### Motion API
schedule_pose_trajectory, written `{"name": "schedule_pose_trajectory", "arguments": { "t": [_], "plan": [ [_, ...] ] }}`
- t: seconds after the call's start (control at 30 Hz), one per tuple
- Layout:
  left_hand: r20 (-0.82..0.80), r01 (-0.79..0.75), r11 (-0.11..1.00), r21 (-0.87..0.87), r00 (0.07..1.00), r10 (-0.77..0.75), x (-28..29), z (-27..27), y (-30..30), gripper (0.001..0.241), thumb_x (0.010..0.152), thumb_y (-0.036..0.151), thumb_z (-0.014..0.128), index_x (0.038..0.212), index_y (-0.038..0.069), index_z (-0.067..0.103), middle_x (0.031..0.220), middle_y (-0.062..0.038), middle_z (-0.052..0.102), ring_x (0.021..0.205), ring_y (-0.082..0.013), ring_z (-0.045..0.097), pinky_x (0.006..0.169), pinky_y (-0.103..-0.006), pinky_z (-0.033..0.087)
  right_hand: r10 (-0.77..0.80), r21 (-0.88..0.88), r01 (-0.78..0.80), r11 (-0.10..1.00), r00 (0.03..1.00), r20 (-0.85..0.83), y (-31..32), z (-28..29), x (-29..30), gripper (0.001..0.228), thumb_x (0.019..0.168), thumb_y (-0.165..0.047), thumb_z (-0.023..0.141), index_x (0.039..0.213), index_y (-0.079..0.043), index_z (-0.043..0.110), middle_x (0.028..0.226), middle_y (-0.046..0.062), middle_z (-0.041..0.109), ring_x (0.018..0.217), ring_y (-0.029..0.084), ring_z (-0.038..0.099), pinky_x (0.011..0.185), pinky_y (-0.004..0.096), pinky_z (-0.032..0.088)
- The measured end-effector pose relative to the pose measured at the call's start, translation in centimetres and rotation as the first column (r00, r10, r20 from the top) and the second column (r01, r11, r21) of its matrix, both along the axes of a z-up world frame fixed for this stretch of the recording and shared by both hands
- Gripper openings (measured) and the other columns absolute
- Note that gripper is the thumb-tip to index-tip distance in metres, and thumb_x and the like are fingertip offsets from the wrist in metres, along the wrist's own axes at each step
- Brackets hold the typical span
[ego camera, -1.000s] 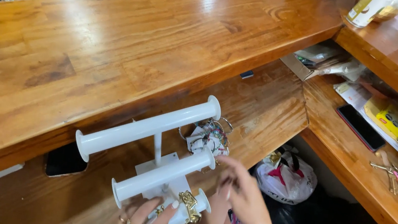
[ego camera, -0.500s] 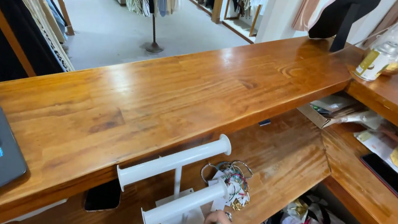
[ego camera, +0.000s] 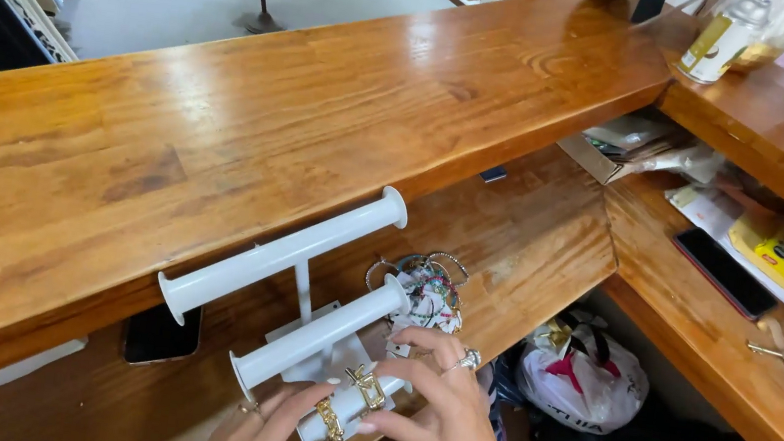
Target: Hanging and arranging various bracelets on a tiered display stand on a wooden counter.
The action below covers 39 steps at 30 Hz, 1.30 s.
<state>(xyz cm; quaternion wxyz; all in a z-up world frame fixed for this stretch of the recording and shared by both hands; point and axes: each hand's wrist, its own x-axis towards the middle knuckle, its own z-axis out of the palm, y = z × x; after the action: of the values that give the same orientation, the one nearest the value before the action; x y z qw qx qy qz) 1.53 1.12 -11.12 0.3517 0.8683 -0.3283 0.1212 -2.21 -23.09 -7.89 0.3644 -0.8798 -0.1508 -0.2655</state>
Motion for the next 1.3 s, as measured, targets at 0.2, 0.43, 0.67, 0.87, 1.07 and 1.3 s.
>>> {"name": "schedule_pose_trajectory", "arguments": {
  "t": [0.2, 0.43, 0.67, 0.87, 1.07, 1.3],
  "plan": [
    [0.124, -0.071, 0.973, -0.218, 0.987, 0.100, -1.2, 3.3, -1.5, 0.020, 0.081, 0.034, 0.070, 0.099, 0.025, 0.075, 0.095, 0.010, 0.078, 0.064, -0.0121, 0.069, 0.054, -0.0272, 0.052, 0.069, 0.064, -0.075, 0.995, 0.993, 0.094, 1.6, 0.6, 0.0, 0.019, 0.094, -0.031, 0.073, 0.102, -0.013, 0.074, 0.123, 0.011, 0.061, 0.113, 0.026, 0.061, 0.097, 0.040, 0.045],
    [0.461, 0.096, 0.968, -0.231, 0.887, 0.022, -0.1, 1.5, -1.7, 0.011, 0.092, 0.027, 0.069, 0.088, 0.018, 0.073, 0.101, 0.003, 0.073, 0.081, -0.0195, 0.068, 0.076, -0.0315, 0.056, -0.145, 0.536, 0.222, 0.815, 0.972, -0.183, 2.0, -0.3, 0.0, 0.018, 0.096, -0.024, 0.066, 0.087, -0.009, 0.067, 0.094, 0.003, 0.062, 0.085, 0.014, 0.057, 0.076, 0.027, 0.044],
    [0.750, 0.021, 0.996, -0.088, 0.660, 0.053, -1.1, -0.8, -0.1, 0.017, 0.102, 0.041, 0.050, 0.099, 0.035, 0.065, 0.111, 0.020, 0.068, 0.096, -0.0027, 0.062, 0.076, -0.0240, 0.051, 0.011, 0.737, 0.449, 0.505, 0.851, -0.526, 1.1, -2.2, 0.7, 0.021, 0.097, -0.024, 0.068, 0.081, -0.012, 0.062, 0.083, -0.003, 0.055, 0.085, 0.011, 0.047, 0.083, 0.026, 0.031],
    [0.460, -0.059, 0.964, -0.261, 0.870, 0.178, -2.5, -2.8, 1.6, 0.014, 0.089, 0.031, 0.056, 0.093, 0.026, 0.068, 0.090, 0.017, 0.069, 0.065, 0.0007, 0.066, 0.064, -0.0248, 0.047, 0.094, 0.778, 0.478, 0.408, 0.826, -0.556, 0.3, -3.1, 0.5, 0.022, 0.094, -0.017, 0.067, 0.074, -0.011, 0.059, 0.086, 0.002, 0.064, 0.089, 0.015, 0.055, 0.090, 0.024, 0.033],
    [0.542, -0.130, 0.957, -0.259, 0.800, 0.256, -0.9, -4.8, 2.3, 0.022, 0.085, 0.039, 0.077, 0.099, 0.023, 0.070, 0.110, 0.009, 0.068, 0.100, -0.0135, 0.061, 0.089, -0.0262, 0.051, -0.074, 0.682, 0.450, 0.576, 0.860, -0.505, -0.3, -1.4, 0.4, 0.022, 0.099, -0.022, 0.065, 0.081, -0.009, 0.063, 0.077, -0.002, 0.052, 0.077, 0.012, 0.044, 0.076, 0.028, 0.035],
    [0.371, 0.150, 0.934, -0.324, 0.929, -0.021, 1.4, -9.1, 5.9, 0.018, 0.090, 0.032, 0.065, 0.078, 0.018, 0.065, 0.101, 0.007, 0.077, 0.070, -0.0129, 0.064, 0.065, -0.0294, 0.052, -0.296, 0.702, 0.490, 0.518, 0.872, -0.391, -4.1, 2.2, 1.7, 0.019, 0.102, -0.028, 0.058, 0.093, -0.011, 0.062, 0.089, 0.004, 0.068, 0.089, 0.014, 0.063, 0.084, 0.030, 0.049]
  ]
}}
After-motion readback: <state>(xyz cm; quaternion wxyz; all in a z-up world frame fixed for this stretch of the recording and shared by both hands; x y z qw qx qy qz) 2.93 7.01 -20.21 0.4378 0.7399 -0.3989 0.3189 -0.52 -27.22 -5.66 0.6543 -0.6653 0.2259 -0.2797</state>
